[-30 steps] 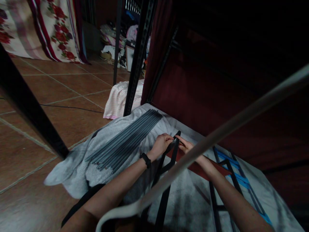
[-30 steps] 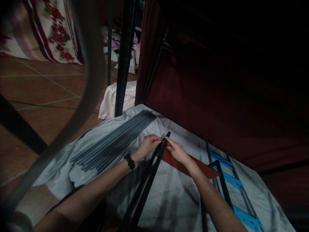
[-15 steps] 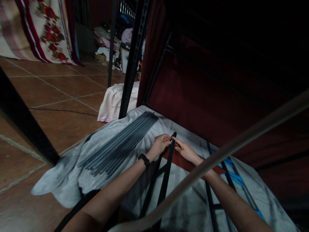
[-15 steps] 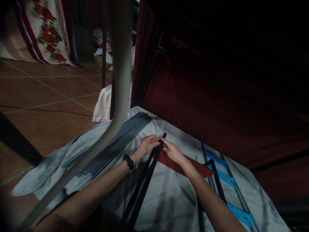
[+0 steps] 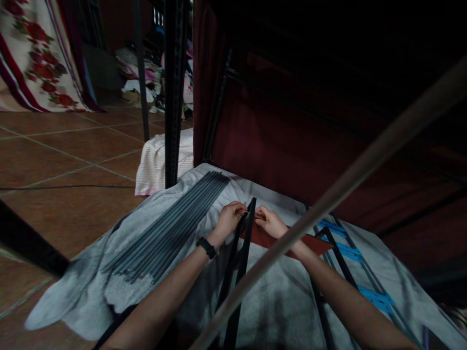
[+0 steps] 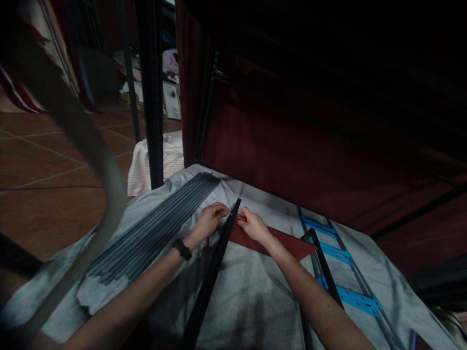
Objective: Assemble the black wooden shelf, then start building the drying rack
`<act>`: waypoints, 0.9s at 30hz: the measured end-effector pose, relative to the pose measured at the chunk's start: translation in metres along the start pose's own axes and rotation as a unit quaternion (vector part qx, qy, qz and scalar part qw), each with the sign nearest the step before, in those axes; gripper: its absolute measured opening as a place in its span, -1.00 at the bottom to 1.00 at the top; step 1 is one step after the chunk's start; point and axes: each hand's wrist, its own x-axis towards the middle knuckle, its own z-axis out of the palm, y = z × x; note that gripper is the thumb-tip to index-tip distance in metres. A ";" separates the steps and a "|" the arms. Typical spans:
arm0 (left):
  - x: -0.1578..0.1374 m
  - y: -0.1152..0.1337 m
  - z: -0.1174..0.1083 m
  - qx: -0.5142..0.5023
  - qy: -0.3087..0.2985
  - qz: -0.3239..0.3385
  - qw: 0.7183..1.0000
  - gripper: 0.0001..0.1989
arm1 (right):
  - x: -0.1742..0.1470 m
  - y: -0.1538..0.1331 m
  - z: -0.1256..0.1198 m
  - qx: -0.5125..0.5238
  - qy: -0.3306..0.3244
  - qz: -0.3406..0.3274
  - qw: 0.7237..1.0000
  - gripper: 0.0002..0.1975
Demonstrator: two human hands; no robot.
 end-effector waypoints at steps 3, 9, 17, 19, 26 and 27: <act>-0.001 -0.001 0.003 0.008 0.018 -0.001 1.000 -0.81 | -0.001 0.003 0.003 0.014 0.015 -0.014 1.000 -0.81; -0.001 -0.001 0.003 0.004 -0.009 0.020 1.000 -0.85 | -0.001 -0.001 0.000 0.030 0.006 -0.003 1.000 -0.83; -0.001 0.006 0.007 -0.032 0.016 -0.010 0.999 -0.85 | 0.002 -0.008 -0.004 0.039 0.002 0.012 0.999 -0.87; -0.001 0.008 0.009 -0.039 0.017 -0.018 0.999 -0.84 | 0.003 -0.008 -0.004 0.030 0.001 0.019 0.999 -0.87; 0.001 0.005 0.017 -0.236 0.048 -0.149 0.959 -0.83 | 0.005 -0.005 -0.005 0.019 -0.003 0.031 0.999 -0.90; 0.001 0.005 0.018 -0.262 0.052 -0.169 0.949 -0.79 | 0.005 -0.004 -0.005 0.023 -0.004 0.033 0.999 -0.90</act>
